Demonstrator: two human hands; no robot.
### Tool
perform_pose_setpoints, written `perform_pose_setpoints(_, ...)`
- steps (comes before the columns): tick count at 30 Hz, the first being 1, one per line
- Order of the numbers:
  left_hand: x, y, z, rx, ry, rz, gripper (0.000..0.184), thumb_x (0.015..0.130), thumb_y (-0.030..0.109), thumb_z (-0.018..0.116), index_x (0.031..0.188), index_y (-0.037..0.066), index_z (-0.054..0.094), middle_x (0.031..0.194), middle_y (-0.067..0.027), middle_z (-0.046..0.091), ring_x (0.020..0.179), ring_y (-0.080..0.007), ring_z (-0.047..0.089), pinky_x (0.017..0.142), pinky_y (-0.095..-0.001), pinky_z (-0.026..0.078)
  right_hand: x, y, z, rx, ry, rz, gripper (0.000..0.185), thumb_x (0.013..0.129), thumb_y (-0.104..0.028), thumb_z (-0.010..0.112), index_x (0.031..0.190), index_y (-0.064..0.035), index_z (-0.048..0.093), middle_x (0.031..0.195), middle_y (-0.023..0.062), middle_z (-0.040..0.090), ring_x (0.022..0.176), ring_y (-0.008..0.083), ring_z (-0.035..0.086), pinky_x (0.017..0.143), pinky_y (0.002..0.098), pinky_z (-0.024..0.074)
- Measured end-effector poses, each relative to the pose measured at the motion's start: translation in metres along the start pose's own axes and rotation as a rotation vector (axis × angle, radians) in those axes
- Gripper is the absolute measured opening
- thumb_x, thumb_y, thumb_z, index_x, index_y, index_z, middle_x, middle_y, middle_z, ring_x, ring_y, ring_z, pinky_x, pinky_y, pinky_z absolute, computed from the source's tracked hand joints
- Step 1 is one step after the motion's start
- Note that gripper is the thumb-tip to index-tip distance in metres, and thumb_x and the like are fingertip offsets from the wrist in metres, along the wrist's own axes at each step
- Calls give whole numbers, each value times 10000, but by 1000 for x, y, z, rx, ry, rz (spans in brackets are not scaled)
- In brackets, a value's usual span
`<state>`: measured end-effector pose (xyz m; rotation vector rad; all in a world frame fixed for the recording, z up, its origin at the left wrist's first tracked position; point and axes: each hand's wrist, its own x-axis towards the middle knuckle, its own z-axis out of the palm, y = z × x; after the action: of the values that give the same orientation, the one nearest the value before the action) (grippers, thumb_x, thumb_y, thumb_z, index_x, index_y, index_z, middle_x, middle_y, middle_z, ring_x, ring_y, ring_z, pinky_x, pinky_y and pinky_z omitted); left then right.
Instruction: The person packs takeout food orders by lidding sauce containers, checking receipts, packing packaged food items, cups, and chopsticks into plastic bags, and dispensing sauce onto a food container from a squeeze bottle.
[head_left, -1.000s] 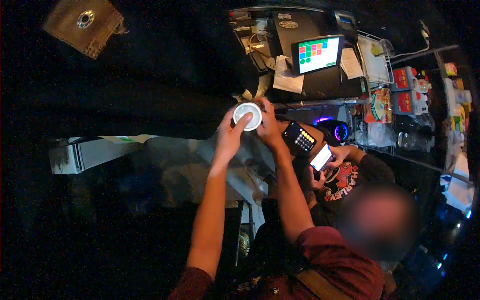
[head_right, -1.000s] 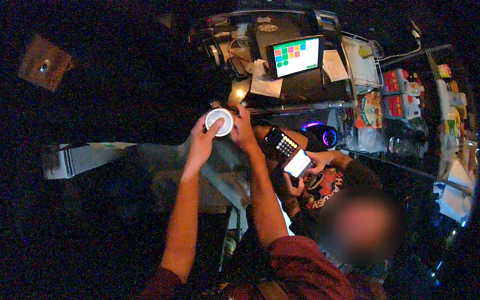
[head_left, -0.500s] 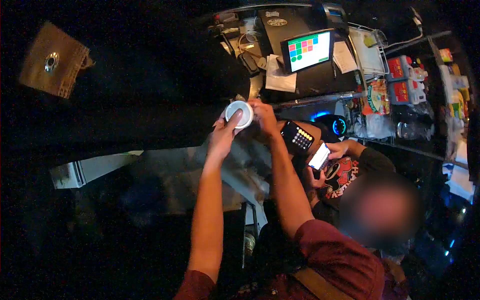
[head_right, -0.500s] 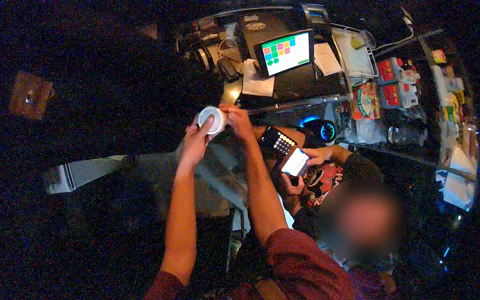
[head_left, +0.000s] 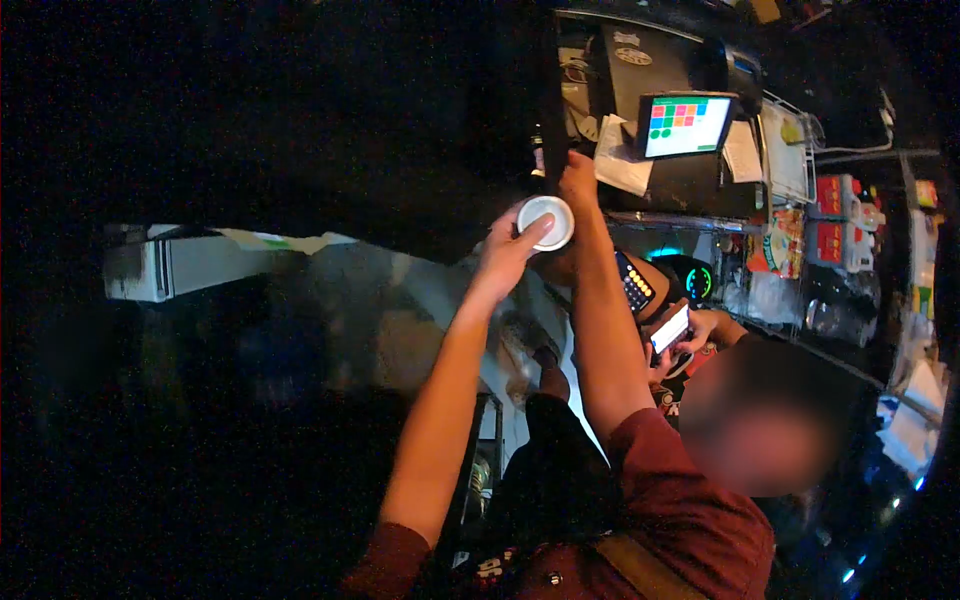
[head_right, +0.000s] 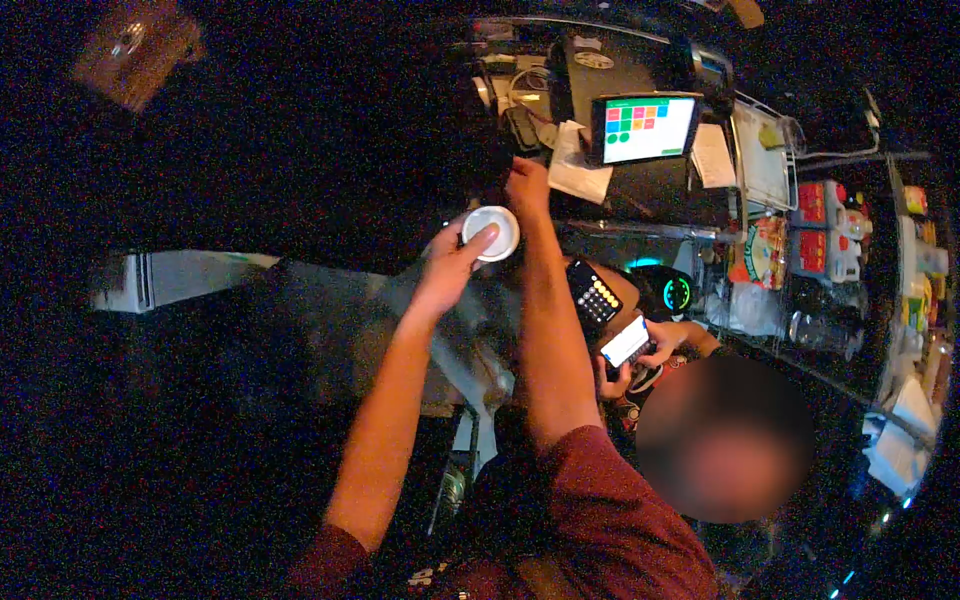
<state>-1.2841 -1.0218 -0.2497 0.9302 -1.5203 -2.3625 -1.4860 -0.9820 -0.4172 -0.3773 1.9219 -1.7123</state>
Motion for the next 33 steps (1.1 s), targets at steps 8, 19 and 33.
perform_pose_setpoints(8, 13, -35, -4, -281, 84, -122, 452, 942, 310, 793, 1287, 48, 663, 1179, -12, 718, 1043, -121, 689, 894, -268, 563, 4, 20, 8, -364, 374, 26, 219, 858, -80, 657, 1010, 43, 755, 974, 247, 752, 907, 353, 733, 816, 430, 545)
perform_pose_setpoints(19, -156, -28, 9, -193, 176, 352, 434, 936, 295, 784, 1271, 46, 663, 1151, -19, 712, 1026, -139, 654, 923, -336, 542, -222, -84, 27, -253, -487, 20, 231, 922, -169, 730, 1035, 27, 776, 924, 143, 783, 761, 215, 714, 757, 371, 569)
perform_pose_setpoints(33, -600, -26, 99, -202, 1007, 389, 639, 903, 428, 795, 1343, 5, 605, 1250, -130, 684, 1089, -210, 649, 931, -360, 523, -537, -228, 33, -527, -1987, 35, 214, 917, -115, 703, 1051, 48, 738, 885, 115, 754, 733, 187, 686, 704, 323, 539)
